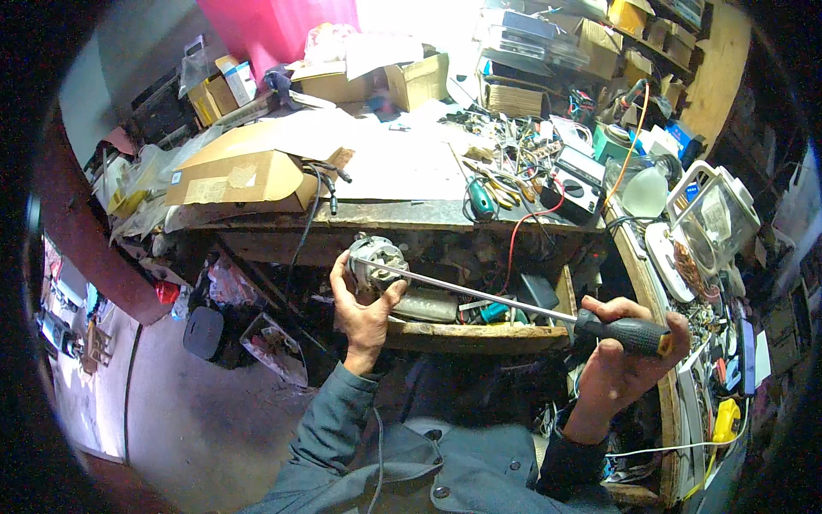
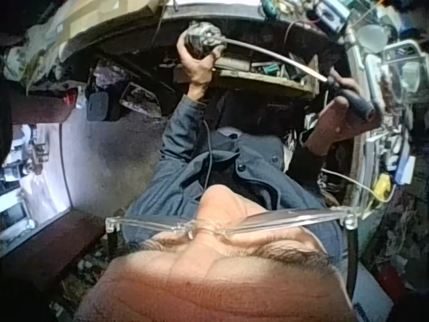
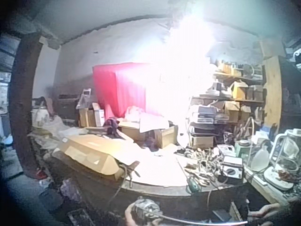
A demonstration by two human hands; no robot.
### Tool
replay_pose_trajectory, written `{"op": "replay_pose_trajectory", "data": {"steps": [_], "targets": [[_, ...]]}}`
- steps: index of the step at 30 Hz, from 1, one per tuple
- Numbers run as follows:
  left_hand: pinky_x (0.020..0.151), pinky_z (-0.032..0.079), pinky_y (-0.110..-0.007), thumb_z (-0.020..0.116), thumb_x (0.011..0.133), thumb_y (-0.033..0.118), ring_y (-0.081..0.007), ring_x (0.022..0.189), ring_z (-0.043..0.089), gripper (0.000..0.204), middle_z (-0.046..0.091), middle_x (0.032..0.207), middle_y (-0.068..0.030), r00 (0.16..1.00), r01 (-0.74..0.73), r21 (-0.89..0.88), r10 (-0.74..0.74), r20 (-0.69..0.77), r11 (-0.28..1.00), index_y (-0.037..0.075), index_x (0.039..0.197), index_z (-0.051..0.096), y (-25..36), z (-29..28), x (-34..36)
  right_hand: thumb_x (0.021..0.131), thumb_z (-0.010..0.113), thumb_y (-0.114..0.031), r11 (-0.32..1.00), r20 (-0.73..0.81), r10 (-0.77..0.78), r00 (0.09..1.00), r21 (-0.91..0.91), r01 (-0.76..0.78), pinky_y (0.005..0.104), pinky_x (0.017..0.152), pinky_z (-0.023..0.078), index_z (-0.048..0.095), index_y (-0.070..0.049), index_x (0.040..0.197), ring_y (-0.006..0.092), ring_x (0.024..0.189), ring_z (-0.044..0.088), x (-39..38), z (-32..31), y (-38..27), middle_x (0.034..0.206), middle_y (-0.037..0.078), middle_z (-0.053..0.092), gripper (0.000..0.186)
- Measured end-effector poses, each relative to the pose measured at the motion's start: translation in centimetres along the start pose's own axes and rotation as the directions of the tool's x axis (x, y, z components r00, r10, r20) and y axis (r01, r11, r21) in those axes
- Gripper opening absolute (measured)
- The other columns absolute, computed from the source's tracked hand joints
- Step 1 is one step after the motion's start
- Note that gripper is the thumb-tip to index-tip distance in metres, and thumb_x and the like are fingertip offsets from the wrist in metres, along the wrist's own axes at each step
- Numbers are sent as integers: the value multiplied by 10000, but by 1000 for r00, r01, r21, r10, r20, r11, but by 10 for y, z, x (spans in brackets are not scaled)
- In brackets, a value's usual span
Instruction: The person disassembles a small cylindrical electrical component, removes a coil, and reassembles it using a screwdriver. They handle the component and coil repeatedly, adjusting and tightening parts on a cluttered workbench.
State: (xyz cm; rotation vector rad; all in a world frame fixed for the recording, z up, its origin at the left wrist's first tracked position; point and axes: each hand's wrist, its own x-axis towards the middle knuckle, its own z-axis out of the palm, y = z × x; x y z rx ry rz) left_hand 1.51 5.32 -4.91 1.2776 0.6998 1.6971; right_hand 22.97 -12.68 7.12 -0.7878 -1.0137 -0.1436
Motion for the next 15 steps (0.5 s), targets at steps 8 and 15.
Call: {"op": "replay_pose_trajectory", "data": {"steps": [8,15], "targets": [[1063,460,-352,879,746,21,-210,1201,557,917,496,1336,-117,997,-73,211,65,45,975,18,1474,321,-9,-8,1,803,825,-109,1000,-21,-18,1000,-6,18,552,836,607,347,-149,1378,336,854,704,-1,-3,-2,902,197,686,749],[1054,465,-353,877,743,15,-213,1201,561,899,517,1327,-119,997,-80,211,74,37,974,18,1464,340,-9,-7,0,801,835,-102,1000,-55,3,998,-17,-3,544,813,614,362,-119,1342,343,838,709,0,2,-8,927,181,673,719]]}}
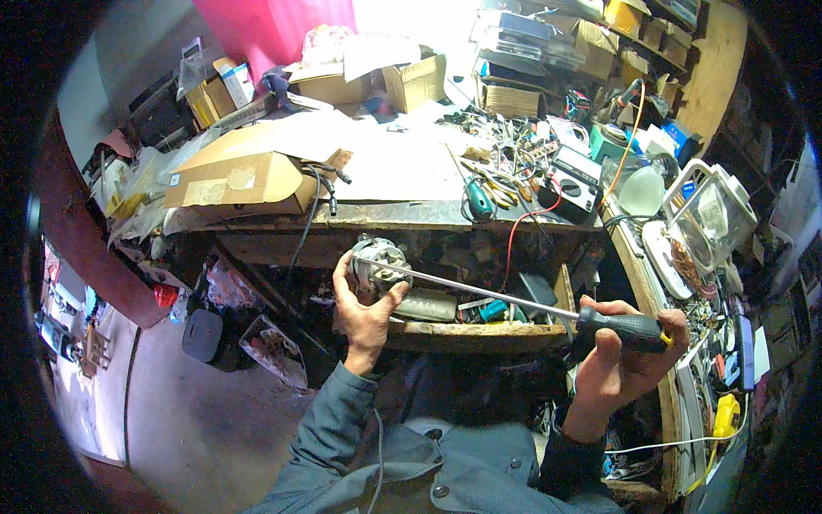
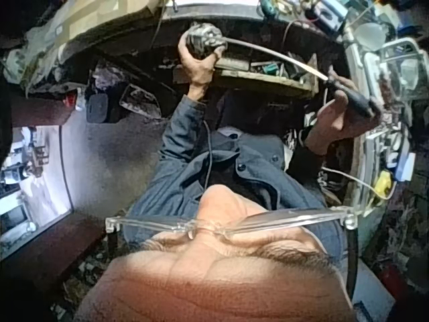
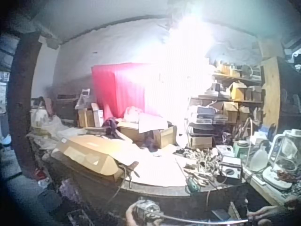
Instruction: The person disassembles a small cylindrical electrical component, removes a coil, and reassembles it using a screwdriver. They handle the component and coil repeatedly, adjusting and tightening parts on a cluttered workbench.
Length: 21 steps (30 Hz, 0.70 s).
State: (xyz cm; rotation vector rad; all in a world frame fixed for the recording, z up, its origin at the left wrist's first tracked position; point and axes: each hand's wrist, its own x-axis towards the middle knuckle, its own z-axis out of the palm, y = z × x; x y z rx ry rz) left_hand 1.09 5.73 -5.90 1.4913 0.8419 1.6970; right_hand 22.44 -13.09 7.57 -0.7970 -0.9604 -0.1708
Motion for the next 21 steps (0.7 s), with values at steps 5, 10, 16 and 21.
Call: {"op": "replay_pose_trajectory", "data": {"steps": [5,10,16,21], "targets": [[1056,465,-351,872,749,14,-212,1197,561,883,520,1318,-112,999,48,-60,-49,-17,997,33,1459,347,6,3,2,839,850,-165,999,24,36,999,-10,-35,465,791,620,362,-85,1262,306,852,716,2,1,1,1028,112,587,651],[1033,461,-334,881,757,107,-201,1163,570,843,538,1305,-111,990,132,-119,-138,-41,984,11,1432,386,17,7,6,826,874,-282,997,171,24,985,-73,-12,346,807,575,367,-75,1228,278,874,716,12,-5,-6,977,197,698,680],[1081,419,-385,939,669,160,-252,1258,500,905,506,1334,-147,996,68,0,-68,-50,998,23,1416,447,2,7,2,788,897,-370,999,22,0,1000,-51,1,294,757,541,408,-89,1213,198,784,682,17,7,-9,890,183,711,707],[1066,437,-384,930,716,171,-234,1204,534,897,529,1316,-122,989,144,-193,-149,-13,971,23,1435,415,7,11,5,771,906,-379,987,-102,-160,982,-5,160,270,642,526,413,-94,1219,179,736,644,23,3,-10,859,158,693,725]]}}
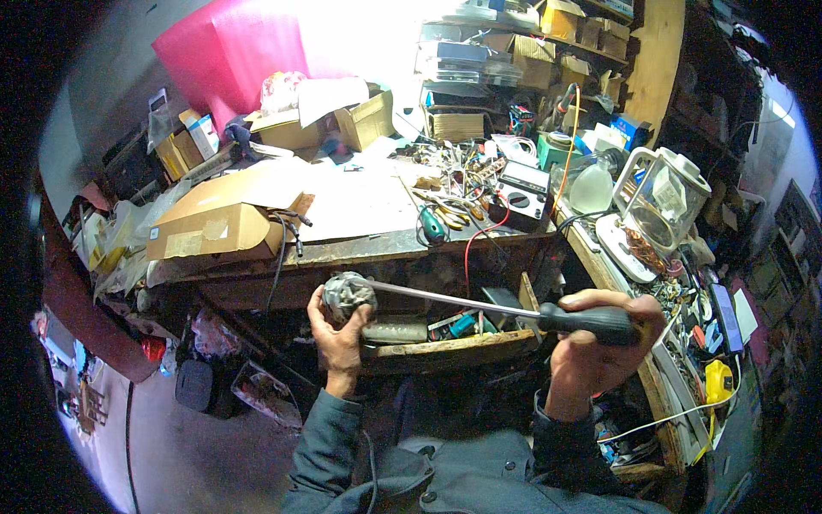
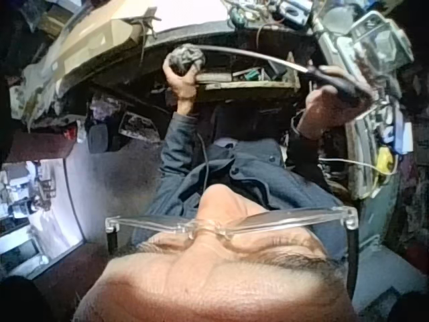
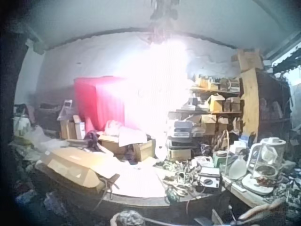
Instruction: The person disassembles a small cylindrical electrical component, removes a coil, and reassembles it using a screwdriver. They handle the component and coil repeatedly, adjusting and tightening parts on a cluttered workbench.
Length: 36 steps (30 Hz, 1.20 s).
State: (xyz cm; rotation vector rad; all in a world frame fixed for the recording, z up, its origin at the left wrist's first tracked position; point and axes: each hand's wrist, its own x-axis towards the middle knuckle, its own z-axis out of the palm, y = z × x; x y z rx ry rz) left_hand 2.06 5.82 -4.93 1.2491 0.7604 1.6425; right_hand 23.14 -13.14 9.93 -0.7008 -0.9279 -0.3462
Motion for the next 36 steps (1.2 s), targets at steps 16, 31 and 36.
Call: {"op": "replay_pose_trajectory", "data": {"steps": [16,31,36], "targets": [[1041,475,-356,891,752,136,-227,1163,580,849,546,1297,-129,994,-106,130,104,24,986,13,1434,401,-2,-7,1,847,707,-3,894,293,185,938,-446,-37,343,752,545,503,-8,1015,206,812,674,16,64,209,972,144,692,265],[1062,472,-373,911,711,181,-234,1210,562,953,505,1354,-131,989,-143,5,142,35,990,31,1471,356,-2,-11,-11,826,683,-16,923,700,157,696,-355,150,460,1007,494,655,-20,1081,407,1147,624,-73,95,127,1231,246,645,257],[1113,432,-412,941,676,139,-252,1309,507,1057,477,1407,-151,966,-163,-231,203,160,959,26,1509,301,77,-12,-36,810,680,23,960,754,211,623,-280,14,432,967,524,657,-25,1086,382,1116,641,-127,78,99,1189,200,670,282]]}}
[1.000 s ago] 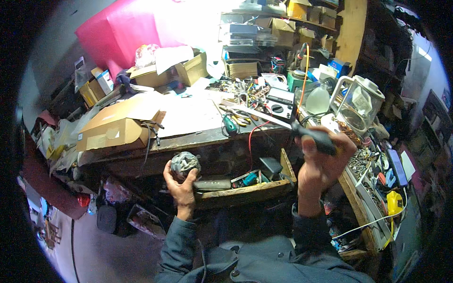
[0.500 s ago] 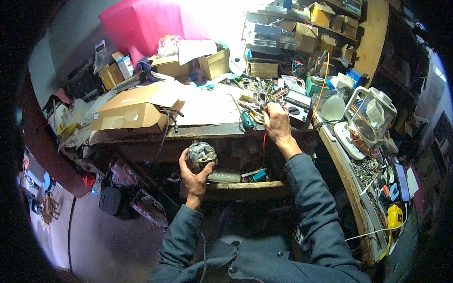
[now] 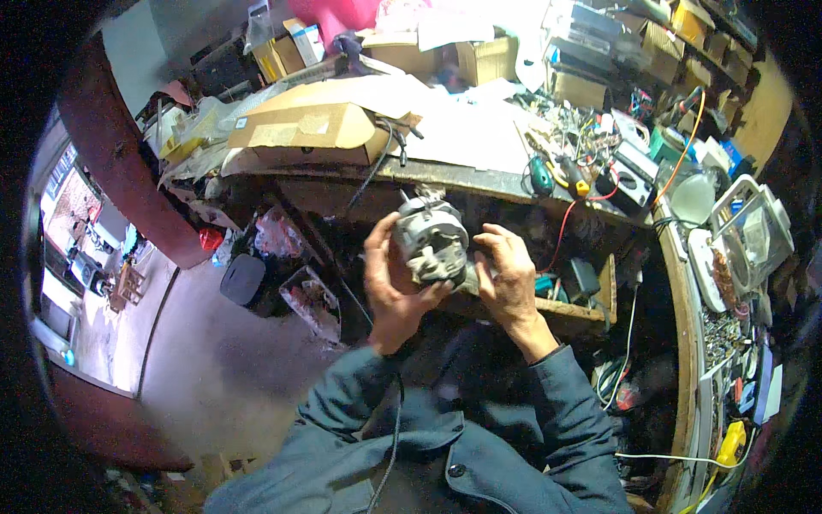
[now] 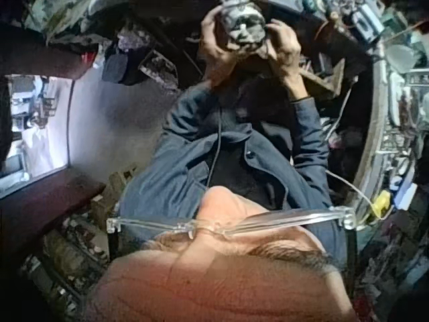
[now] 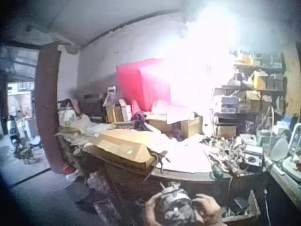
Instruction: The person disassembles a small cylindrical electrical component, removes a coil, and reassembles it using a screwdriver. They handle the component and coil repeatedly, adjusting and tightening parts on a cluttered workbench.
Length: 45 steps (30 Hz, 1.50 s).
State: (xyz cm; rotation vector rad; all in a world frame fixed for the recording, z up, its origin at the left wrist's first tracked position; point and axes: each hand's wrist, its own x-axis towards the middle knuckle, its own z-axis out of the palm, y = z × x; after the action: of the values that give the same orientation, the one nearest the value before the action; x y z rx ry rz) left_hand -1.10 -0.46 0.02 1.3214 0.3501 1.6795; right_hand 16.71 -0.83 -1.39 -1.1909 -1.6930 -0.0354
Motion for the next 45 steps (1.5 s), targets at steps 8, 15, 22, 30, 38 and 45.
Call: {"op": "replay_pose_trajectory", "data": {"steps": [8,15,22,30,38,45], "targets": [[1122,390,-662,609,910,614,-451,1368,466,876,472,1494,-222,826,-236,-26,187,-532,971,58,1542,365,145,-43,3,906,707,-173,997,360,63,931,-74,-39,441,730,550,643,-65,1021,366,868,678,-14,20,7,956,155,668,170],[1090,446,-648,624,970,453,-346,1299,555,576,553,1436,-137,698,-242,171,294,-653,955,106,1420,531,138,-165,-11,945,659,-245,988,387,71,919,-152,-12,464,611,536,616,-92,926,364,719,666,-15,29,6,800,132,635,160],[704,578,-461,766,884,369,-242,881,676,355,688,1019,-57,280,399,-284,-410,-868,872,125,1117,654,-33,-289,-141,929,680,-409,963,532,50,845,-251,101,461,591,533,605,-87,906,349,697,673,-9,27,-6,794,132,644,332],[550,551,-432,734,879,465,-257,692,679,356,703,844,-57,46,502,-743,-872,-488,442,139,991,646,-188,-300,-294,905,696,-423,922,615,84,784,-346,174,447,567,538,590,-102,884,337,671,676,-9,34,-8,759,140,632,339],[829,504,-610,854,750,437,-359,967,658,643,682,1104,-173,-265,586,-675,-681,-682,448,41,1203,628,-228,-318,-262,892,711,-429,924,636,124,761,-354,146,453,559,539,598,-110,906,340,659,678,-5,34,-11,741,140,631,339],[923,522,-562,683,896,408,-365,1143,615,546,645,1293,-143,-100,541,-526,-571,-815,656,74,1318,597,-238,-365,-179,893,709,-429,921,653,143,743,-363,141,451,567,542,594,-105,900,340,667,680,-3,34,-12,736,134,639,344]]}}
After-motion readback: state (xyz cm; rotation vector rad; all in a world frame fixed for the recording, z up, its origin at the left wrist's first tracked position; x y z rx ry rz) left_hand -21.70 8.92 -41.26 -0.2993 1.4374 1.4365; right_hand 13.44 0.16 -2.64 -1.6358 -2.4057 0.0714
